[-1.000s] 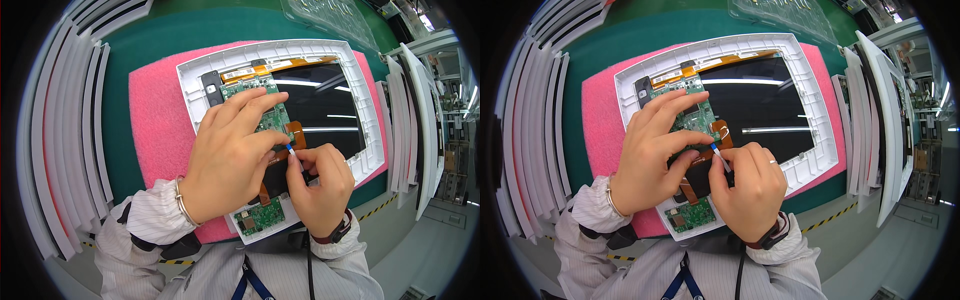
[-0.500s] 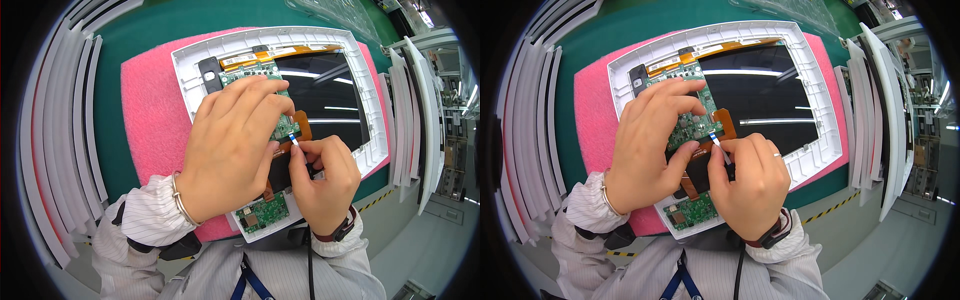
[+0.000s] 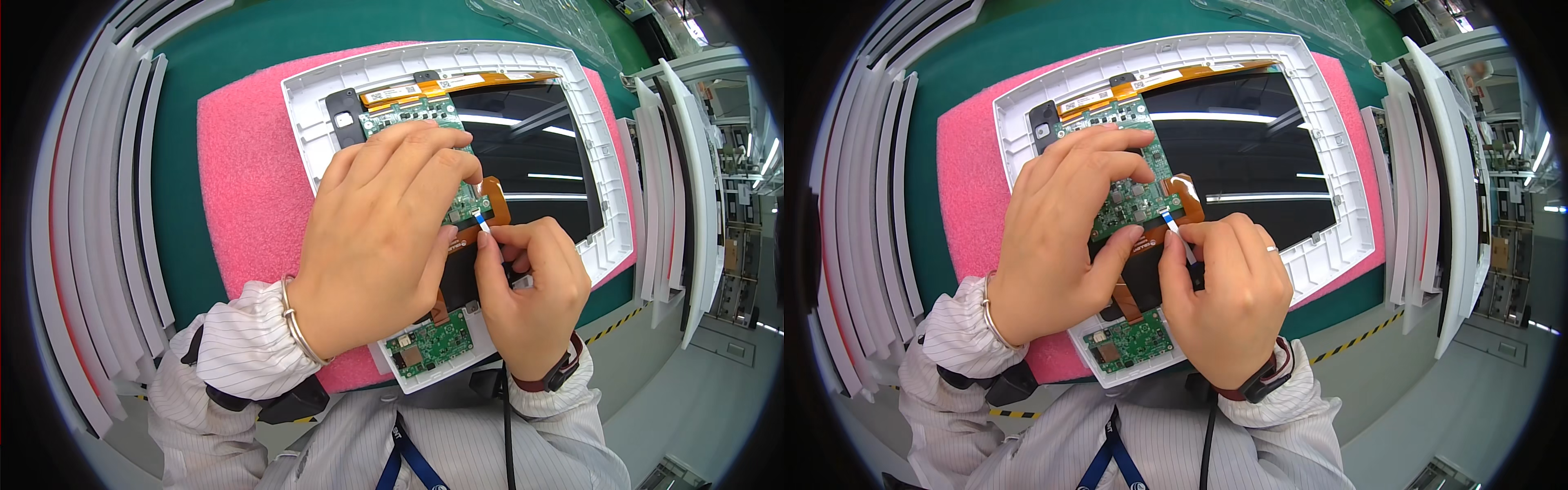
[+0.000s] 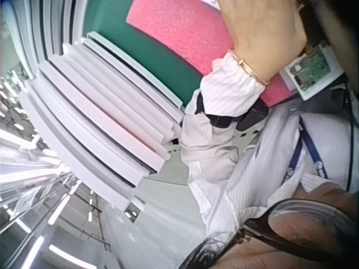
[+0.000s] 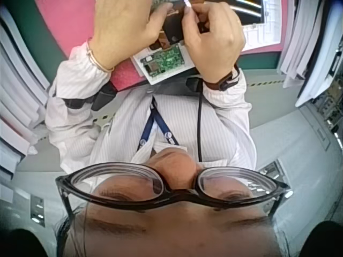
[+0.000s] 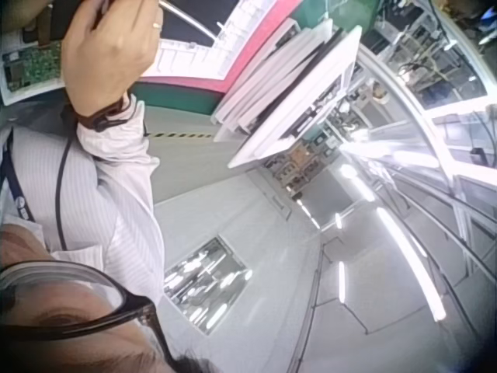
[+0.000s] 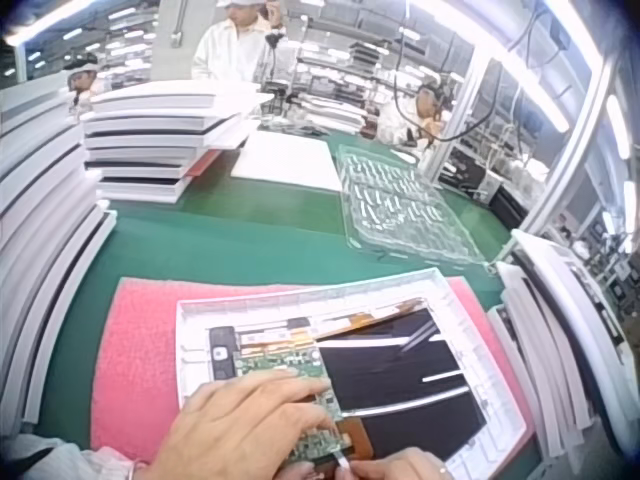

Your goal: The person assembles an electronic device, likely a monitor, by connecting a ribbon cable to the circuit board and attaching a black backplate. They handle the components by hand, aligning the backplate and securing it to the main unit on a pink anti-static mat.

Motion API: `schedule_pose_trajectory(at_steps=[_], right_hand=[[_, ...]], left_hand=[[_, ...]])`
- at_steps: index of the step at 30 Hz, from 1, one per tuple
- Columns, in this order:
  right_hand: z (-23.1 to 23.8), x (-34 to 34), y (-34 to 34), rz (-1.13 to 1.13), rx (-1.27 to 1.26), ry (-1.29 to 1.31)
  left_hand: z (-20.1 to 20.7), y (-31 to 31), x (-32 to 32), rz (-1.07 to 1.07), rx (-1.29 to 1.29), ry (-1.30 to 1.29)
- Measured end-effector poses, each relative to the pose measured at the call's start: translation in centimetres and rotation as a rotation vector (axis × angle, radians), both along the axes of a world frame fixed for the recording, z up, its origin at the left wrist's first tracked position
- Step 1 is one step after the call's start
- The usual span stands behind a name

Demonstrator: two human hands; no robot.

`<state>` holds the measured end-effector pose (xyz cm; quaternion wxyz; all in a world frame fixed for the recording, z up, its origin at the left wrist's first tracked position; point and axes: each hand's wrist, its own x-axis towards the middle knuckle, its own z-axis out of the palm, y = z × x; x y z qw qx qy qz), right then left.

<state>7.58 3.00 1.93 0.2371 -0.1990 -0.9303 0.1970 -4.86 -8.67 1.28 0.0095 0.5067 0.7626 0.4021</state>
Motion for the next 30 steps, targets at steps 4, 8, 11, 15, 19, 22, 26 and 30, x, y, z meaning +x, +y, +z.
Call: schedule_pose_trajectory(at_steps=[4,8,11,15,19,22,26,30], right_hand=[[0.01,0.03,0.01,0.004,0.010,-0.009],[0.02,0.02,-0.05,-0.002,0.014,-0.005],[0.00,-0.03,-0.03,-0.002,0.020,0.001],[-0.09,0.00,-0.01,-0.001,0.013,-0.002],[-0.02,-0.03,-0.08,-0.008,0.016,-0.011],[-0.05,-0.13,-0.11,-0.002,0.038,-0.010],[-0.09,-0.32,-0.48,-0.009,0.037,-0.014],[-0.04,-0.41,-0.58,-0.030,0.026,-0.027]], left_hand=[[0.01,0.02,0.01,0.000,-0.001,0.002],[-0.01,0.04,0.00,-0.002,-0.002,-0.002],[0.01,0.02,0.05,0.002,-0.004,0.003],[0.04,-0.03,-0.01,0.000,-0.010,0.012],[0.02,0.05,0.02,0.001,-0.003,0.012],[0.12,0.05,0.06,0.004,-0.002,0.018],[-0.02,-0.12,0.00,-0.004,0.005,0.016],[-0.14,-0.02,0.09,0.001,0.012,0.008]])
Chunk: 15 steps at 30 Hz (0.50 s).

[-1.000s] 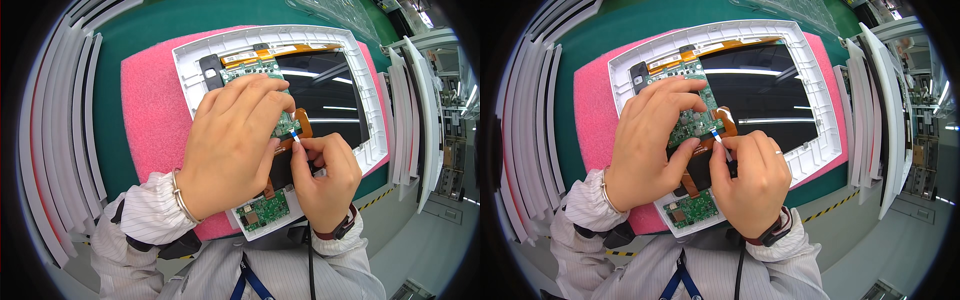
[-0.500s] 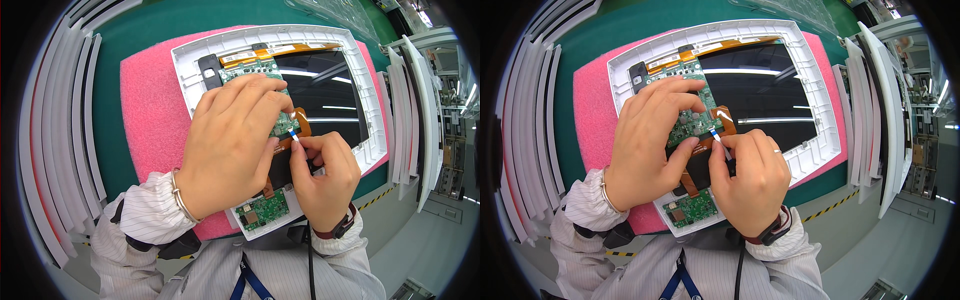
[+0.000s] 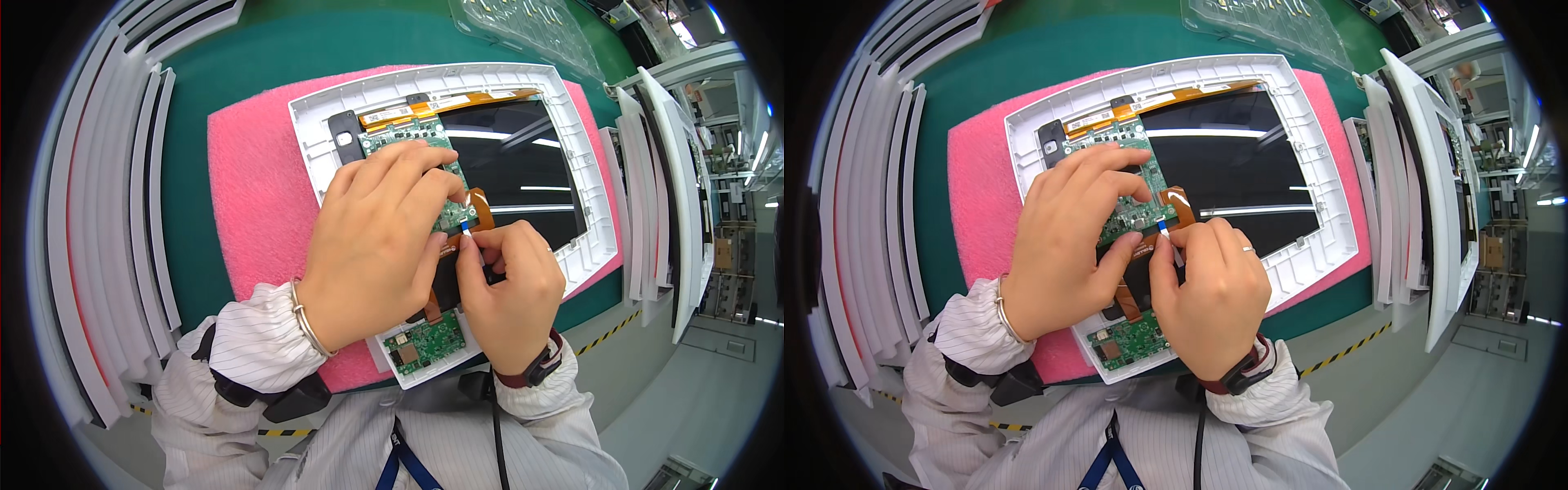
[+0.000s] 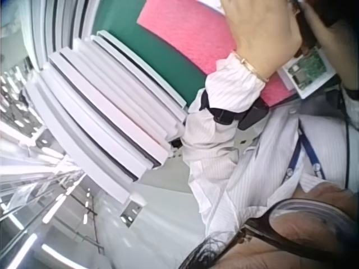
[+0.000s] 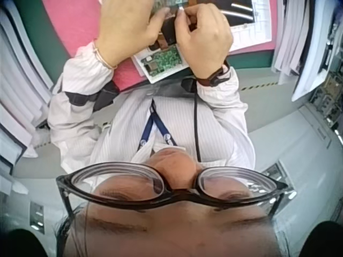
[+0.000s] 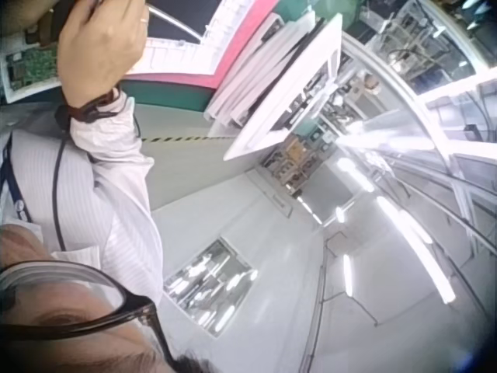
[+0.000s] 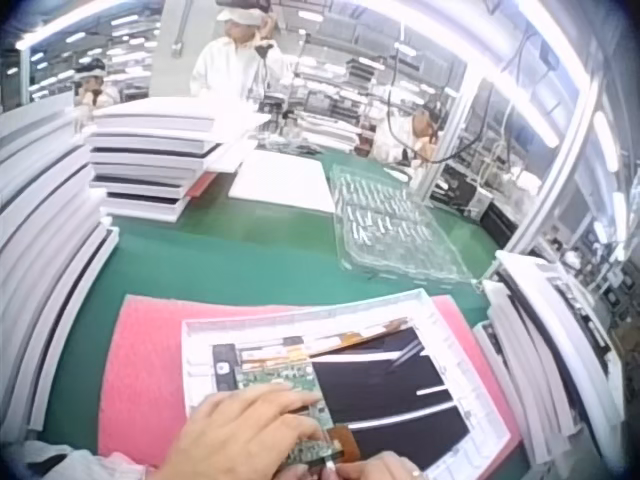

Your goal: The person assembles an electronic device, likely a monitor, by connecting a ribbon cable to the circuit board and attaching a black backplate. They handle the components by hand, aligning the backplate and securing it to the main unit on a pink anti-static mat.

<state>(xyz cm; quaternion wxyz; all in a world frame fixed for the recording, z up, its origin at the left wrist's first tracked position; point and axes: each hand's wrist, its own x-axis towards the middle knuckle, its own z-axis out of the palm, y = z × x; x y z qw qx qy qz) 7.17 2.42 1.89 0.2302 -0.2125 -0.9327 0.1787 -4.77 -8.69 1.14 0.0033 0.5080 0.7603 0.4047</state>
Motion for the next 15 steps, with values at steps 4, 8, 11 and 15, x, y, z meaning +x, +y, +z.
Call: schedule_pose_trajectory(at_steps=[4,8,11,15], right_hand=[[0.12,-0.04,-0.13,-0.024,-0.001,0.007],[0.26,-0.17,-0.50,-0.076,0.013,-0.006],[0.08,-0.24,-0.62,-0.096,0.029,-0.002],[0.19,-0.44,-0.95,-0.091,0.033,0.003]], left_hand=[[0.04,-0.07,0.12,0.008,0.002,0.000],[0.04,-0.13,0.15,0.010,0.017,0.000],[-0.09,-0.11,0.22,0.011,0.030,0.005],[-0.09,-0.15,0.18,0.014,0.037,0.022]])
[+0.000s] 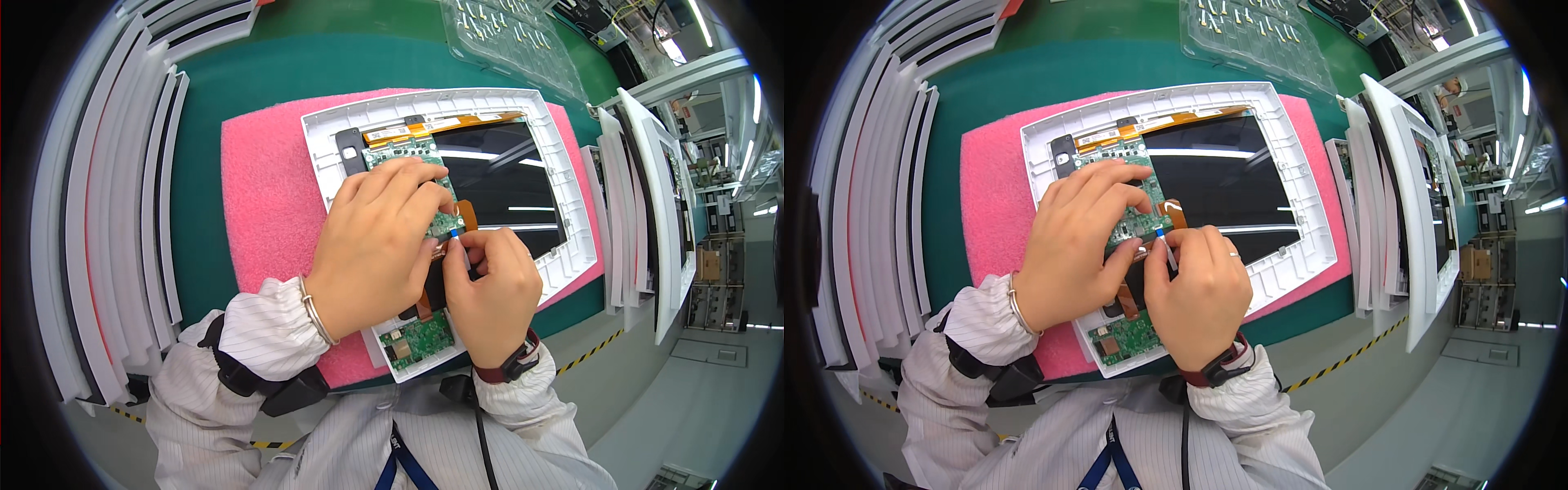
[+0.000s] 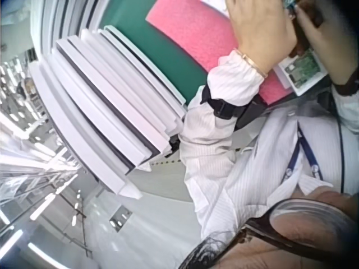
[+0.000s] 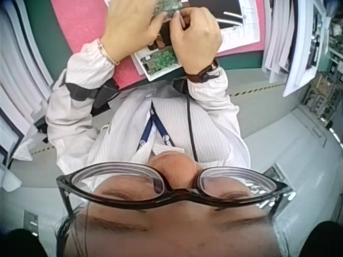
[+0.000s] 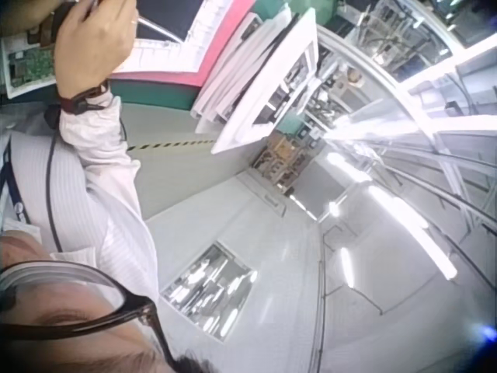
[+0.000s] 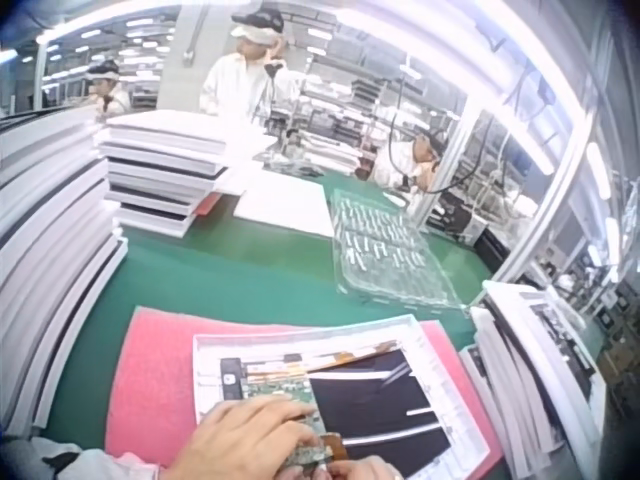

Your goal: The person assembles an electronic device, likely a monitor, by connecting a ribbon cable to the circuit board and attaching a black backplate. They handle the components by hand, aligning the backplate and securing it to the main unit on a pink anti-static mat.

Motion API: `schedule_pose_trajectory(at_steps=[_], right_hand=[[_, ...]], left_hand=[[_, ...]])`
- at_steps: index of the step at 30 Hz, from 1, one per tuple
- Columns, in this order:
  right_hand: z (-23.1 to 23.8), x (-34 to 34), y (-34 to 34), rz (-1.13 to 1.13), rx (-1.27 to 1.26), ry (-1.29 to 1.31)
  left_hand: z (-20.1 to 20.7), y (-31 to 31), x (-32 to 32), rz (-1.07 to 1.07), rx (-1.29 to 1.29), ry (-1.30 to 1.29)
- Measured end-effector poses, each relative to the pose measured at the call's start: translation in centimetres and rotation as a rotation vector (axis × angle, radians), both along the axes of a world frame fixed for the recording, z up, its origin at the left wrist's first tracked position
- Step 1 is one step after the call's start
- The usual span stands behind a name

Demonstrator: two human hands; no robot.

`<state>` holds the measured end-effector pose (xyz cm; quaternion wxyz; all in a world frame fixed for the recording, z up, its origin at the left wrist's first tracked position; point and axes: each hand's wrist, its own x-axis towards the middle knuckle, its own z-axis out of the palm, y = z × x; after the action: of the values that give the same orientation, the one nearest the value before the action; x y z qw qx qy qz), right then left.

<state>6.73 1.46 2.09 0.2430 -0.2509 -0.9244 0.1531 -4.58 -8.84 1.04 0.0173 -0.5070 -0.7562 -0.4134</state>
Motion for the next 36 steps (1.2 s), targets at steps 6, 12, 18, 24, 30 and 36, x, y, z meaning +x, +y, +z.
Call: schedule_pose_trajectory(at_steps=[6,12,18,24,30,36], right_hand=[[-0.25,-0.11,-0.18,-0.016,-0.013,-0.005],[-0.35,-0.18,-0.19,-0.016,-0.019,-0.001],[-0.32,-0.16,-0.15,-0.011,-0.013,-0.003],[-0.37,-0.18,-0.12,-0.014,-0.028,-0.001],[-0.33,-0.20,-0.06,-0.016,-0.093,-0.005],[-0.47,-0.18,0.04,-0.007,-0.081,0.002]], left_hand=[[-0.23,-0.01,0.06,0.000,0.012,-0.006],[-0.22,-0.08,0.14,0.002,0.014,0.004],[-0.18,-0.10,0.21,-0.007,0.015,-0.006],[-0.18,-0.13,0.23,-0.009,0.008,-0.013],[-0.23,-0.12,0.30,-0.007,0.010,-0.010],[-0.21,-0.10,0.35,-0.007,0.002,-0.025]])
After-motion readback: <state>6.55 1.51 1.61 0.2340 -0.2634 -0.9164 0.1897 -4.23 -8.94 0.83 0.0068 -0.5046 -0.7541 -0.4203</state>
